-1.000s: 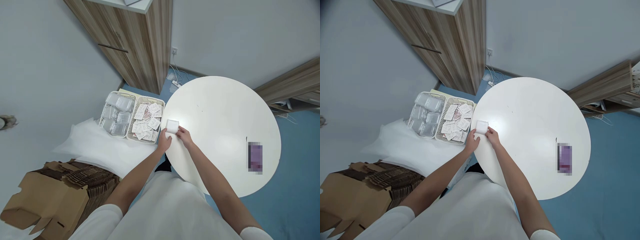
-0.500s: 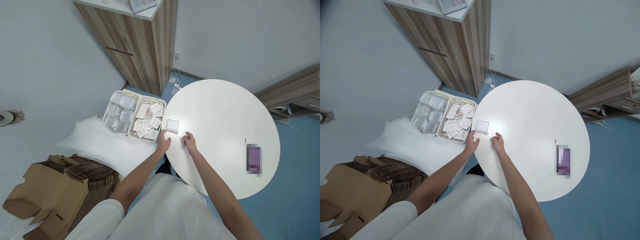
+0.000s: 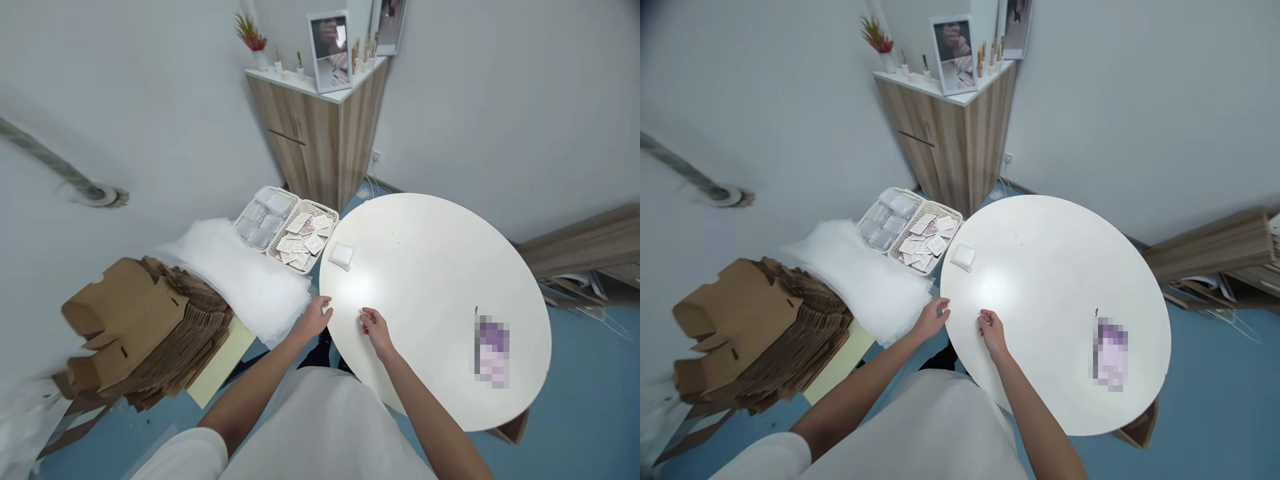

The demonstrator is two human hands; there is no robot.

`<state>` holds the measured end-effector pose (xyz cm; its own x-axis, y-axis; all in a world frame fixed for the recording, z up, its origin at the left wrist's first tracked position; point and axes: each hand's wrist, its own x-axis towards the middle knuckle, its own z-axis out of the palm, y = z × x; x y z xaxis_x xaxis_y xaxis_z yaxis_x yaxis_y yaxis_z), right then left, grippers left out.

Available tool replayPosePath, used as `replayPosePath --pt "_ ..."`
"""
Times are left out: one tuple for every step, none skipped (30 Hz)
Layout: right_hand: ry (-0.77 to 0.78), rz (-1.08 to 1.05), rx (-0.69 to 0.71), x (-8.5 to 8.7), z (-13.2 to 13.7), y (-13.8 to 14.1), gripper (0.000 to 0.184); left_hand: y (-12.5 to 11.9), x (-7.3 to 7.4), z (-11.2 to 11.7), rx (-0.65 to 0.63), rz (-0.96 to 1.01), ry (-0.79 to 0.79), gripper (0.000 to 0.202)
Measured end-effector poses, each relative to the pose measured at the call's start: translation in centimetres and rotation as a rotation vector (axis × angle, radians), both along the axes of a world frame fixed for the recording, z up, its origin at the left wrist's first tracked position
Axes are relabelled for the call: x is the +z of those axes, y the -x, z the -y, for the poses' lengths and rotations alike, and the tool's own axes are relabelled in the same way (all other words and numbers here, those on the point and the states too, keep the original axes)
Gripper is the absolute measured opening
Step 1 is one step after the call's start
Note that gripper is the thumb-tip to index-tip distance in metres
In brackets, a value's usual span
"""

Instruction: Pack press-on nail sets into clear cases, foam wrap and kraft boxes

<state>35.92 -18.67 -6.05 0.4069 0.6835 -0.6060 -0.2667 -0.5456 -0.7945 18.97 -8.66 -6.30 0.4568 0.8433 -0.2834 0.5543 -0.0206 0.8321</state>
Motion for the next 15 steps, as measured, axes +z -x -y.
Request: replayPosePath --pt "-0.008 0.002 0.035 -0.1 0.3 0.1 0.034 0.5 0.5 1.0 -0.040 -0.014 0.025 0.029" --pt "-0.013 0.003 0.069 -0.2 0.5 0.2 0.032 1.1 1.0 1.9 -0.074 -0.023 0.040 0.029" --pt "-0.016 0.002 0.101 -0.3 0.7 0.4 0.031 1.6 1.5 2.8 -0.103 -0.028 0.050 0.028" --pt "-0.020 -0.001 0.132 -0.4 0.8 0.6 0.030 2.2 2.0 3.5 -0.125 -0.033 0.059 0.029" --pt "-0.025 -0.007 0.161 -0.5 0.9 0.9 0.029 2.8 2.4 4.2 -0.132 -0.043 0.064 0.029" --pt "-0.031 -0.014 0.188 -0.6 0.8 1.1 0.028 3.3 2.7 4.7 -0.126 -0.058 0.066 0.030" --pt "-0.040 -0.022 0.216 -0.6 0.8 1.4 0.028 3.8 2.9 5.2 -0.110 -0.074 0.065 0.031" --pt "-0.049 -0.030 0.245 -0.6 0.7 1.7 0.028 4.3 3.1 5.5 -0.085 -0.088 0.058 0.032" --pt "-0.059 -0.037 0.277 -0.6 0.5 2.0 0.029 4.7 3.3 5.7 -0.058 -0.095 0.047 0.032" --pt "-0.070 -0.040 0.307 -0.6 0.2 2.4 0.029 5.2 3.4 5.9 -0.032 -0.097 0.033 0.032" --pt "-0.081 -0.042 0.337 -0.6 -0.1 2.9 0.030 5.7 3.5 6.0 -0.008 -0.094 0.020 0.033" --pt "-0.094 -0.041 0.368 -0.6 -0.5 3.4 0.030 6.2 3.6 6.1 0.015 -0.090 0.006 0.032" --pt "-0.108 -0.039 0.397 -0.6 -1.1 4.0 0.031 6.7 3.8 6.1 0.038 -0.090 -0.009 0.032" --pt "-0.125 -0.036 0.424 -0.6 -1.7 4.8 0.032 7.3 4.0 6.0 0.062 -0.095 -0.026 0.032" --pt "-0.145 -0.035 0.454 -0.5 -2.4 5.7 0.033 8.0 4.3 6.0 0.088 -0.107 -0.049 0.031"
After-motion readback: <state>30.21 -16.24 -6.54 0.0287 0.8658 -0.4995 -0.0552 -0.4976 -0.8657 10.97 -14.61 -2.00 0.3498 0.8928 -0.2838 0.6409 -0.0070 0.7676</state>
